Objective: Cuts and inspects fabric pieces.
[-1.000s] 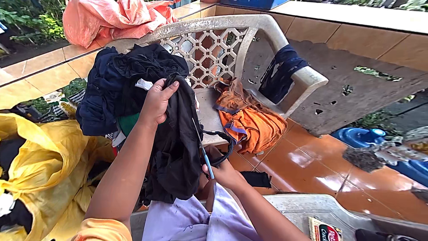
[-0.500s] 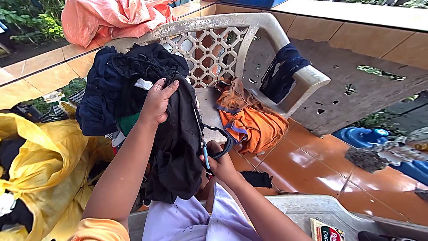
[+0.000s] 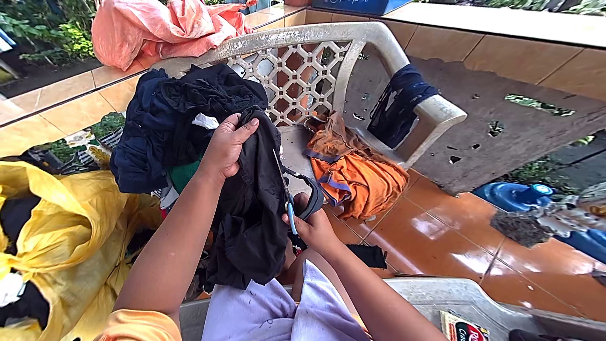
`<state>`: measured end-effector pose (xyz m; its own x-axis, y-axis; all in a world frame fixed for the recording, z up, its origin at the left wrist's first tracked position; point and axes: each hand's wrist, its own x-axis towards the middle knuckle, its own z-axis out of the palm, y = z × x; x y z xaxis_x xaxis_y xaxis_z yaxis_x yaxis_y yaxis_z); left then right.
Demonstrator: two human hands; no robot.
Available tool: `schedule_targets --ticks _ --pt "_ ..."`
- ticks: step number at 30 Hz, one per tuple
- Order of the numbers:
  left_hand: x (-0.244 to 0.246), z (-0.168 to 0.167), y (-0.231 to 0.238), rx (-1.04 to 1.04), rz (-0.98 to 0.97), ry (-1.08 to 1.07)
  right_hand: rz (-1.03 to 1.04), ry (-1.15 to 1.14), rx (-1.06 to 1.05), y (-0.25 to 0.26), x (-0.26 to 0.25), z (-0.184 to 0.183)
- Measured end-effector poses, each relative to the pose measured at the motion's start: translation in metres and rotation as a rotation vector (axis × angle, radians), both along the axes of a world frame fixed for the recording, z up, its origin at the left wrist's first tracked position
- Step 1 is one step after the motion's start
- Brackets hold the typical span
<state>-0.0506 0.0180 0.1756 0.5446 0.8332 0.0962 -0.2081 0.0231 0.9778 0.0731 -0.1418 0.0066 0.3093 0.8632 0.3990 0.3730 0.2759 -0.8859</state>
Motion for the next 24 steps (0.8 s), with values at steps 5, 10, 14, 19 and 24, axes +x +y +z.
schedule_targets --ticks 5,10,14,19,24 --pt "-0.001 -0.002 0.002 0.005 0.001 -0.007 -0.008 -0.015 0.013 -0.004 0.0 -0.003" --pt "-0.002 -0.001 -0.004 0.031 -0.066 -0.006 -0.01 0.022 -0.042 -0.004 -0.001 0.01" --pt "-0.002 -0.002 -0.008 0.051 -0.077 0.002 -0.04 -0.097 -0.159 -0.006 0.001 0.031" --pt "-0.002 -0.002 -0.008 0.038 -0.036 -0.033 -0.054 -0.123 -0.148 -0.002 0.001 0.027" --pt "-0.005 -0.004 -0.007 0.018 -0.031 -0.053 -0.078 -0.145 -0.06 -0.001 -0.001 0.016"
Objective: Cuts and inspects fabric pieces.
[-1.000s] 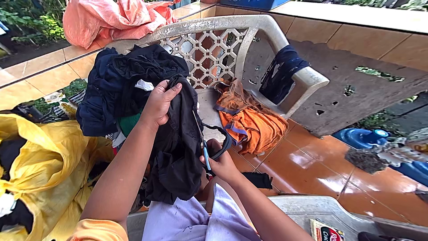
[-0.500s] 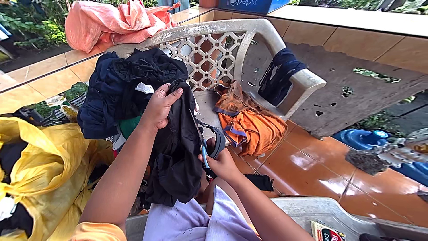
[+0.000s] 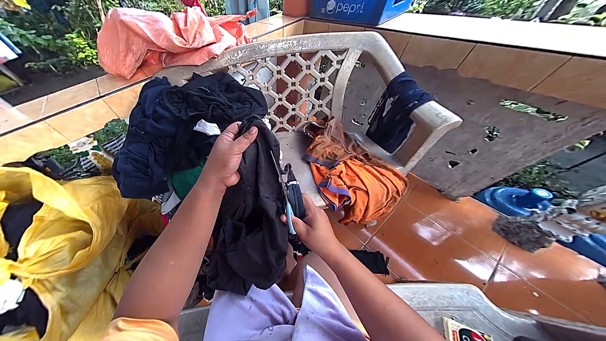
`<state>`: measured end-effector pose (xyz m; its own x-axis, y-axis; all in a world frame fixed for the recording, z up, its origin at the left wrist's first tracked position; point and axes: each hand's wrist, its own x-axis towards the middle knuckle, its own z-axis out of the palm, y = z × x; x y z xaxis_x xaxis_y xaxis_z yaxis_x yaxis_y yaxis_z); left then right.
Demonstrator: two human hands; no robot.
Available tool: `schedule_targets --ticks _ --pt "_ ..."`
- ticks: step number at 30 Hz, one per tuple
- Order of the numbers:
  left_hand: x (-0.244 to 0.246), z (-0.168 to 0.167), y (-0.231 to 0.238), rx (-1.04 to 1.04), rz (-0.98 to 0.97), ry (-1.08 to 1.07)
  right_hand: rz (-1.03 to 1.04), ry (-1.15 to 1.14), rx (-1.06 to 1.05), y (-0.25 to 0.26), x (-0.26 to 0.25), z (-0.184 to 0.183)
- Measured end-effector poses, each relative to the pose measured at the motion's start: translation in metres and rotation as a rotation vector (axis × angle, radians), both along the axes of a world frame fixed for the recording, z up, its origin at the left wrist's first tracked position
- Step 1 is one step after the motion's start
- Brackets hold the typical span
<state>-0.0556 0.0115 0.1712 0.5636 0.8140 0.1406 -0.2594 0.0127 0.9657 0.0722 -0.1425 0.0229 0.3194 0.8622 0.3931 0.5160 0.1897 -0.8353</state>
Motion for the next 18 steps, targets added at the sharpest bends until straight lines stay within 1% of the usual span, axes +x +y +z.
schedule_targets --ticks 3,7,13,18 --pt "-0.002 -0.001 0.0 -0.019 0.01 -0.001 0.005 -0.01 0.03 -0.001 0.0 -0.003" --pt "-0.003 -0.003 -0.001 -0.033 -0.019 -0.02 0.036 0.069 0.061 0.001 -0.001 -0.006" --pt "0.0 -0.005 -0.007 -0.023 -0.086 0.0 0.015 0.027 -0.014 0.002 0.003 0.016" --pt "0.001 -0.002 -0.008 0.006 -0.068 0.016 0.004 0.021 0.033 0.004 0.002 0.016"
